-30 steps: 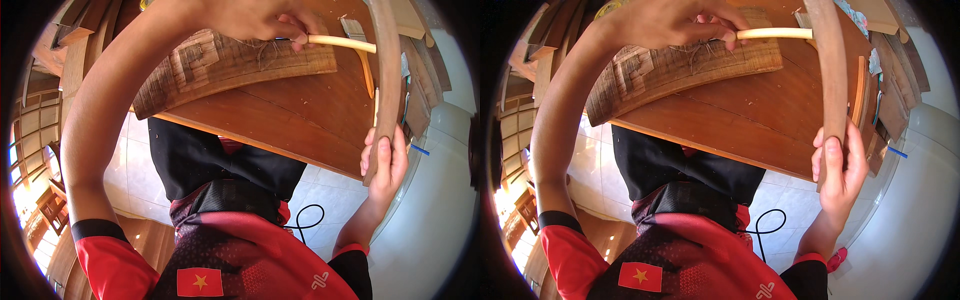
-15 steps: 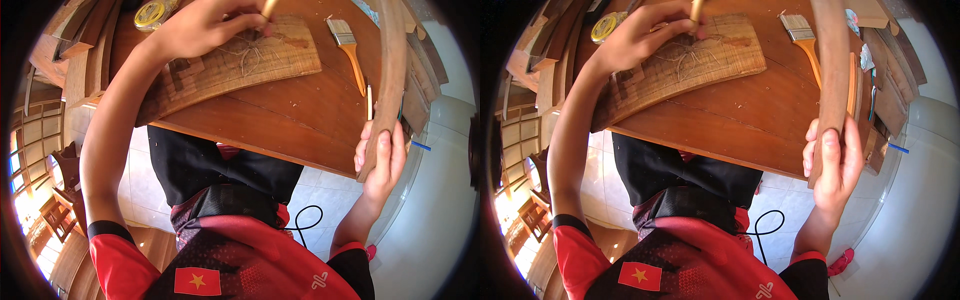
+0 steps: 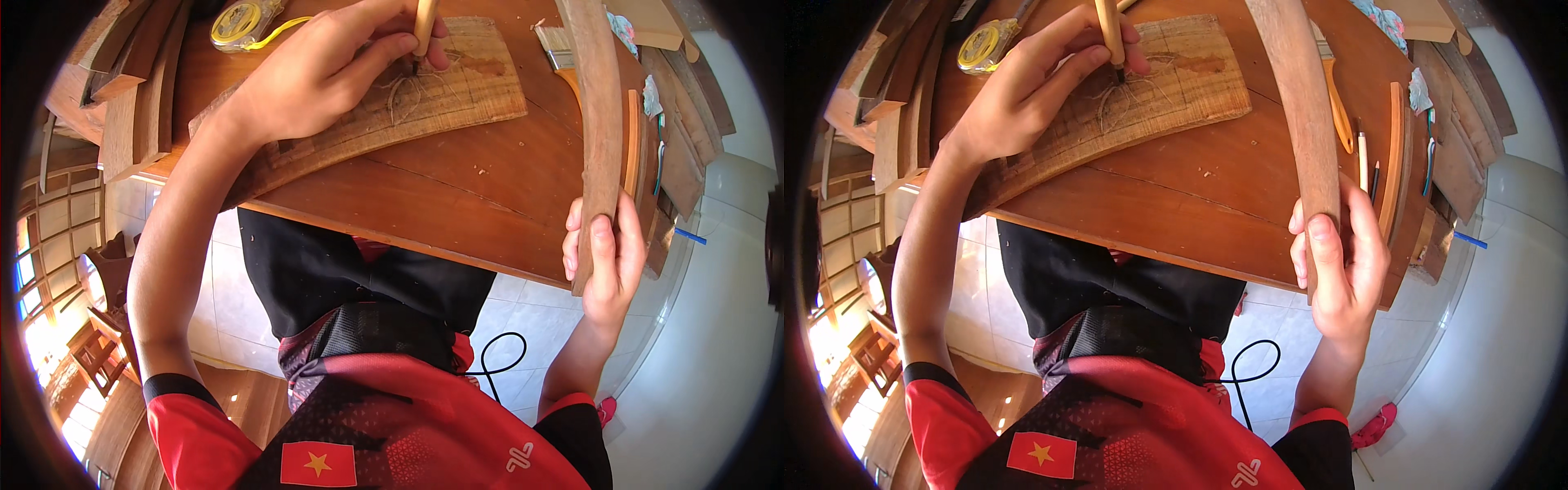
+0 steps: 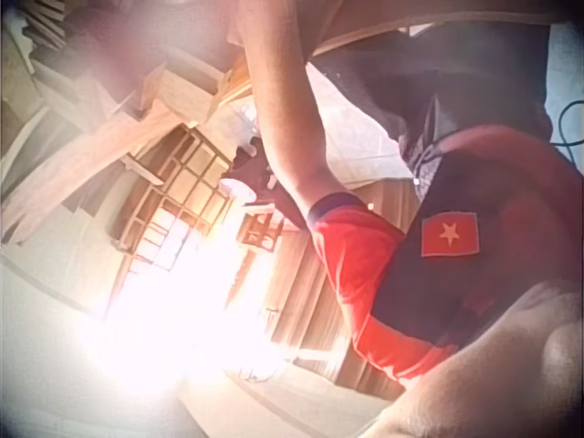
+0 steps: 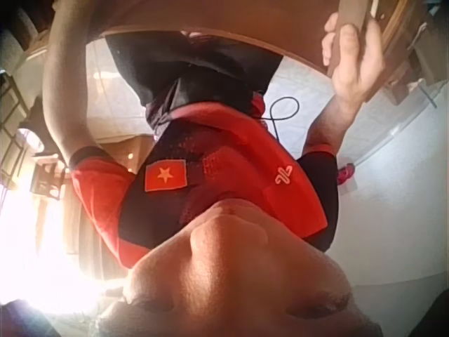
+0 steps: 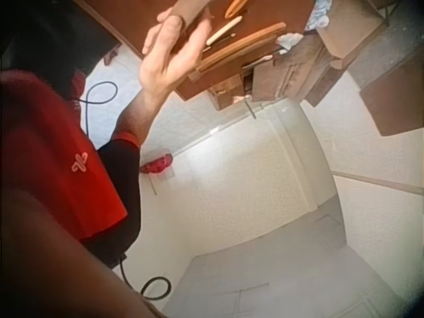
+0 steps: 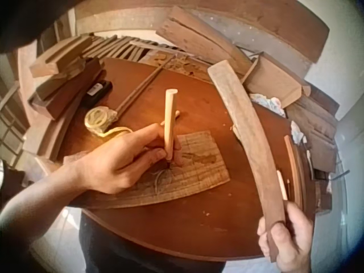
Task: The person carves a floral design into a rectangular wooden board using a chisel and a wooden mallet. They repeatedly strike the chisel to deepen the grooves, then use a brush to sweep away wood shavings. The person also uses a sanding block to smooth the carved areas and the surrounding surface.
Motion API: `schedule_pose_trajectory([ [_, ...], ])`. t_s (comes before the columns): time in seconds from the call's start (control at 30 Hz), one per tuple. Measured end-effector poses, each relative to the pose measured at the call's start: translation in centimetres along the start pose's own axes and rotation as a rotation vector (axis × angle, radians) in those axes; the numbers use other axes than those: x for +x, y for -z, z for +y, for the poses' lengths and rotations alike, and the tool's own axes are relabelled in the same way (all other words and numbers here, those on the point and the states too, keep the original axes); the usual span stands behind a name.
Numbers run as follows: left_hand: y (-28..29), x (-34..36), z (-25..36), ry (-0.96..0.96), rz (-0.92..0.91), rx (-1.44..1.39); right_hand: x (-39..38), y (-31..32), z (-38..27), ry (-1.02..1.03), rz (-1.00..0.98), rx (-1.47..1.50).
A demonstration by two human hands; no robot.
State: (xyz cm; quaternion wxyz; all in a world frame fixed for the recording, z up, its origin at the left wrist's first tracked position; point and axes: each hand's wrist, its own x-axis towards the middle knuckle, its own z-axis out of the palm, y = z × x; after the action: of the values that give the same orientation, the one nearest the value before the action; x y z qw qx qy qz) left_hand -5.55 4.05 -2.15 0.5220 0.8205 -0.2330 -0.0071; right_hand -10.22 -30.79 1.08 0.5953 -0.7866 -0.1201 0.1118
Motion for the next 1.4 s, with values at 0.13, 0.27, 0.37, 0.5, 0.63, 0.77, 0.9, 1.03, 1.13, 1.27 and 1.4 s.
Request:
schedule_pose_trajectory([
  [0.13, -0.3, 0.1, 1.7, 0.049, -0.027, 0.010, -0.2, 0.2, 0.7, -0.004, -0.007, -0.001],
  [0.27, -0.1, 0.5, 0.0, -0.078, -0.080, 0.013, -0.2, 0.3, 0.7, -0.013, -0.006, -0.007],
  [0.37, 0.1, 0.5, 0.7, 0.095, -0.104, 0.029, -0.4, 0.4, 0.6, -0.004, -0.015, -0.007],
  [0.5, -0.9, 0.2, 0.2, -0.098, -0.076, 0.063, -0.7, 0.8, 0.7, 0.019, -0.028, -0.020],
  [0.63, -0.6, -0.1, -0.2, -0.055, -0.053, 0.081, -0.7, 0.7, 1.0, 0.014, -0.027, -0.025],
  [0.77, 0.2, 0.1, 0.8, 0.041, 0.011, 0.107, -1.0, 1.0, 1.0, -0.003, -0.020, 0.005],
  [0.9, 1.8, -1.2, 1.5, 0.082, 0.157, 0.156, -0.5, 1.3, 1.3, -0.030, -0.022, 0.031],
  [1.03, 2.3, -2.3, 3.2, 0.220, 0.181, 0.114, 0.7, 1.7, 3.4, 0.023, 0.100, -0.214],
  [1.13, 1.9, -3.6, 3.5, 0.135, 0.227, 0.203, 1.4, 1.6, 3.9, 0.043, 0.172, -0.588],
  [1.27, 2.2, -5.9, 4.4, 0.211, 0.448, 0.073, 1.6, 0.7, 5.2, 0.200, 0.312, -0.732],
  [1.4, 1.6, -9.3, 2.5, 0.189, 0.740, -0.144, 2.3, -0.1, 6.3, 0.288, 0.369, -0.800],
])
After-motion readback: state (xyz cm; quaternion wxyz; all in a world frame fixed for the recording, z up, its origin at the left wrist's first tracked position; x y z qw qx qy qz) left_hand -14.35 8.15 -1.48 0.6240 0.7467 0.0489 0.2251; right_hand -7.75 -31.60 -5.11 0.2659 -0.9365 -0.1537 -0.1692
